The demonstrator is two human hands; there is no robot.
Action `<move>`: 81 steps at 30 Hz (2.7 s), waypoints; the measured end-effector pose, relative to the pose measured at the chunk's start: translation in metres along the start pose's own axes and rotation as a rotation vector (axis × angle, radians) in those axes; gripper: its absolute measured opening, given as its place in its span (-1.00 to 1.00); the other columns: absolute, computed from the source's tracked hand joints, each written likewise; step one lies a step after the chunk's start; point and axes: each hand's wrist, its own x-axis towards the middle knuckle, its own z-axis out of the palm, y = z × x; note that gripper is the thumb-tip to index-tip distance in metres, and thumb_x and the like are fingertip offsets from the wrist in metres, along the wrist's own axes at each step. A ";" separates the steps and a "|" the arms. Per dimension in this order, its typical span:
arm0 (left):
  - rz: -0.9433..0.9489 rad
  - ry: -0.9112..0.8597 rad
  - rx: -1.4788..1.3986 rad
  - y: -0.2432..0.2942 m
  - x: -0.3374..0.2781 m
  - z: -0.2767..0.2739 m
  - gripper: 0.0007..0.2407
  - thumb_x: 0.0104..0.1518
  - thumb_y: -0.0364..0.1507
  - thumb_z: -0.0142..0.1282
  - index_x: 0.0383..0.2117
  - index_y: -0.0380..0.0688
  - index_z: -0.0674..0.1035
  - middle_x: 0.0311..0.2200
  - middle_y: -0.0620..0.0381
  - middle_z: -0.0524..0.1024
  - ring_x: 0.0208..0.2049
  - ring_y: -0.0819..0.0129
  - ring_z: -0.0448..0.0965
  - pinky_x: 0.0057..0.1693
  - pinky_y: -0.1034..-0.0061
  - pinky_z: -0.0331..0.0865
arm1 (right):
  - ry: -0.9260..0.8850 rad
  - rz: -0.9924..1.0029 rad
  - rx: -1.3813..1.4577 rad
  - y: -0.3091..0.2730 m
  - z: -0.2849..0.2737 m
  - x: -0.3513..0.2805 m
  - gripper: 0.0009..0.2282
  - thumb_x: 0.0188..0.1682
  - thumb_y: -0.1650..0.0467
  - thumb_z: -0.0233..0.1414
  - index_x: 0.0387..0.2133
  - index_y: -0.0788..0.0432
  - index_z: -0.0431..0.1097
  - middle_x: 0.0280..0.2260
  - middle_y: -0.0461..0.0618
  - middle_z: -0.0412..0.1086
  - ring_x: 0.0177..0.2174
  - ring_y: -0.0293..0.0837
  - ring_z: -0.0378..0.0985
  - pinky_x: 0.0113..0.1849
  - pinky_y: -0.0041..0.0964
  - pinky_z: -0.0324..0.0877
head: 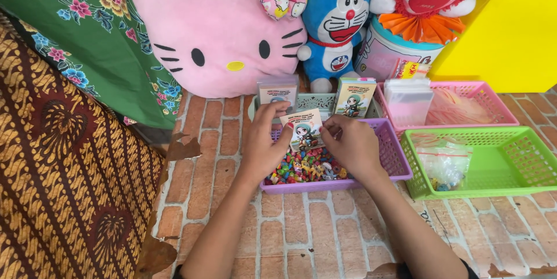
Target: The person sorts small, colorful candies from a purple basket into small, clear plastic bags. They seal the bags and place them into a green basket. The person repeats this process, handling the candies and bags by hand.
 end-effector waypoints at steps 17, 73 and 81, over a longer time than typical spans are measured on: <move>0.148 0.179 -0.141 0.004 0.001 -0.004 -0.73 -0.09 -0.80 -0.20 -0.74 -0.08 0.20 -0.47 0.07 0.53 -0.43 0.17 0.61 -0.24 0.44 0.43 | 0.107 -0.005 0.072 -0.011 -0.007 -0.005 -0.88 -0.09 0.36 0.07 -0.33 0.12 0.42 -0.57 0.01 0.48 -0.47 0.11 0.62 -0.40 0.03 0.47; 0.249 -0.439 0.605 -0.005 0.100 0.214 -0.43 -0.05 -0.27 0.26 0.21 0.08 0.45 0.22 0.21 0.42 0.45 0.04 -0.15 0.36 -0.29 -0.24 | 0.223 -0.224 -0.315 0.180 -0.103 0.041 -0.61 -0.16 0.40 0.21 0.00 -0.03 0.44 -0.07 0.07 0.37 -0.08 0.24 0.52 -0.14 0.10 0.50; 0.257 -0.447 0.630 -0.008 0.084 0.205 -0.49 -0.03 -0.29 0.22 0.16 0.14 0.49 0.21 0.30 0.43 0.45 0.08 -0.13 0.36 -0.27 -0.24 | 0.276 -0.196 -0.186 0.189 -0.098 0.039 -0.83 -0.12 0.42 0.23 -0.27 0.02 0.46 -0.16 0.01 0.32 -0.09 0.15 0.46 -0.12 0.04 0.45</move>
